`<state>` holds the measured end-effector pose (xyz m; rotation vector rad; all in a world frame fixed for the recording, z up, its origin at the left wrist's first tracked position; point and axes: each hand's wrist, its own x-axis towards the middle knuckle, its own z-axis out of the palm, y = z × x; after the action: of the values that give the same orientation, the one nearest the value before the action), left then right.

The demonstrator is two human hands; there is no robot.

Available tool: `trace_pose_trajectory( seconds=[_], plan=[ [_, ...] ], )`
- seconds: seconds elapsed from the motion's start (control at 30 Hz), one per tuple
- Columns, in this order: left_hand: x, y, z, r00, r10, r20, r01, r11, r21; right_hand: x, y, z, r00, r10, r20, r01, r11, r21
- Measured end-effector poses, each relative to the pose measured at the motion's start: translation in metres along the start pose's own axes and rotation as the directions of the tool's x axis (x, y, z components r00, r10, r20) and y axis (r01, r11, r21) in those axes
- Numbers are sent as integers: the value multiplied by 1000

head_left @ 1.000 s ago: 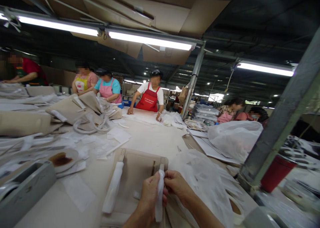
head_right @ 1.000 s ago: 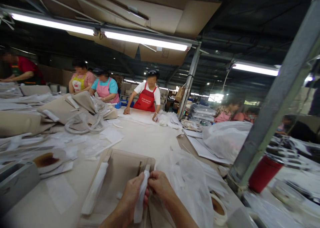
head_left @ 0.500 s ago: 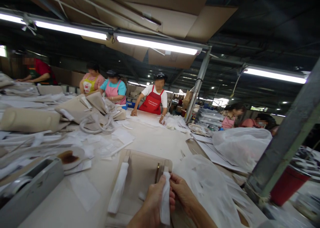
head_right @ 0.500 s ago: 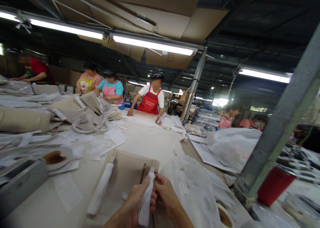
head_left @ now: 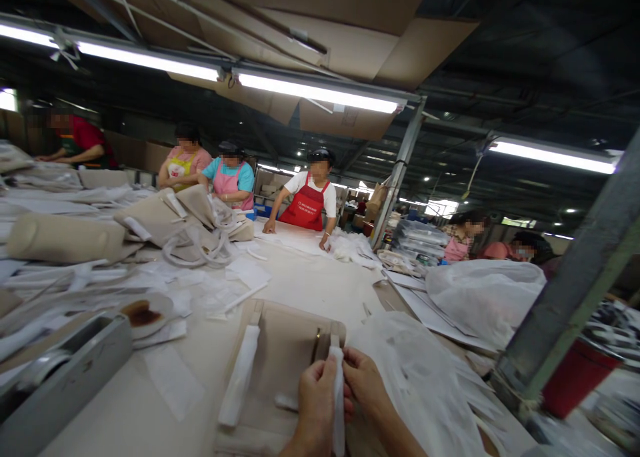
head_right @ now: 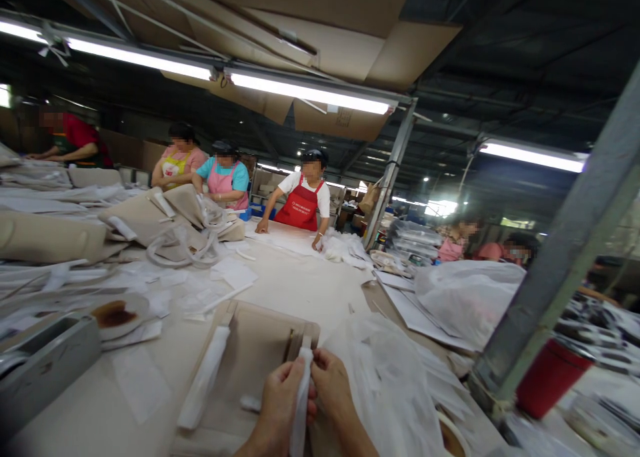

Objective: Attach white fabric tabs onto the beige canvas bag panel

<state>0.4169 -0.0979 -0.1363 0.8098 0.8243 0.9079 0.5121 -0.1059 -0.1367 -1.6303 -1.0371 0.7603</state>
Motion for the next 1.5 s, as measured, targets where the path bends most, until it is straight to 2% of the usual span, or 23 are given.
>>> trace_pose_trajectory(
  seconds=[0.07, 0.17, 0.33, 0.43, 0.53, 0.67, 0.8, 0.9, 0.97, 1.03, 1.1, 1.2, 1.27, 1.33, 1.43, 1.5],
  plan=[
    [1, 0, 0, 1000, -5, -11, 5, 1000, -20, 5, -2, 1, 998, -40, -49, 36, 996, -78],
    [0, 4, 0, 1000, -17, -8, 16, 998, -55, 11, -6, 0, 997, -53, -59, 46, 993, -112],
    [-4, 11, -2, 997, 74, -26, -74, 997, -35, 2, -13, -11, 989, -94, -117, 76, 986, -147],
    [-2, 9, -2, 992, 126, -26, -126, 992, 6, -11, -17, -17, 1000, 26, 13, -27, 998, 65],
    [2, 4, -5, 978, 207, -25, -204, 975, 86, -20, -22, -15, 980, 117, 162, -158, 949, 273],
    [6, -3, -11, 934, 358, -12, -342, 902, 263, -17, -27, -1, 970, 180, 162, -227, 908, 351],
    [3, -5, -16, 901, 431, 47, -415, 827, 378, -10, -26, 9, 984, 178, 22, -178, 957, 230],
    [1, -3, -17, 894, 444, 60, -429, 812, 396, -7, -26, 3, 989, 145, -35, -140, 985, 101],
    [2, -1, -17, 900, 433, 56, -420, 822, 386, -5, -28, -5, 992, 31, -123, -34, 999, -25],
    [4, -1, -17, 905, 421, 59, -412, 834, 367, -4, -34, -11, 975, -110, -192, 88, 989, -119],
    [6, -2, -19, 902, 426, 73, -420, 827, 374, -4, -45, -13, 972, -165, -166, 144, 981, -133],
    [7, -1, -21, 886, 456, 84, -443, 780, 442, -7, -67, -7, 984, -175, -31, 163, 959, -230],
    [6, 2, -23, 874, 477, 87, -458, 753, 473, -9, -80, -2, 988, -157, 4, 148, 922, -357],
    [5, 4, -23, 869, 489, 80, -461, 738, 494, -10, -89, 2, 996, -89, -3, 80, 904, -419],
    [3, 7, -23, 863, 496, 91, -462, 706, 537, -9, -92, 2, 999, 41, -9, -41, 939, -342],
    [3, 8, -23, 856, 506, 108, -468, 669, 578, -8, -90, -1, 996, 86, 15, -79, 961, -266]
  ],
)
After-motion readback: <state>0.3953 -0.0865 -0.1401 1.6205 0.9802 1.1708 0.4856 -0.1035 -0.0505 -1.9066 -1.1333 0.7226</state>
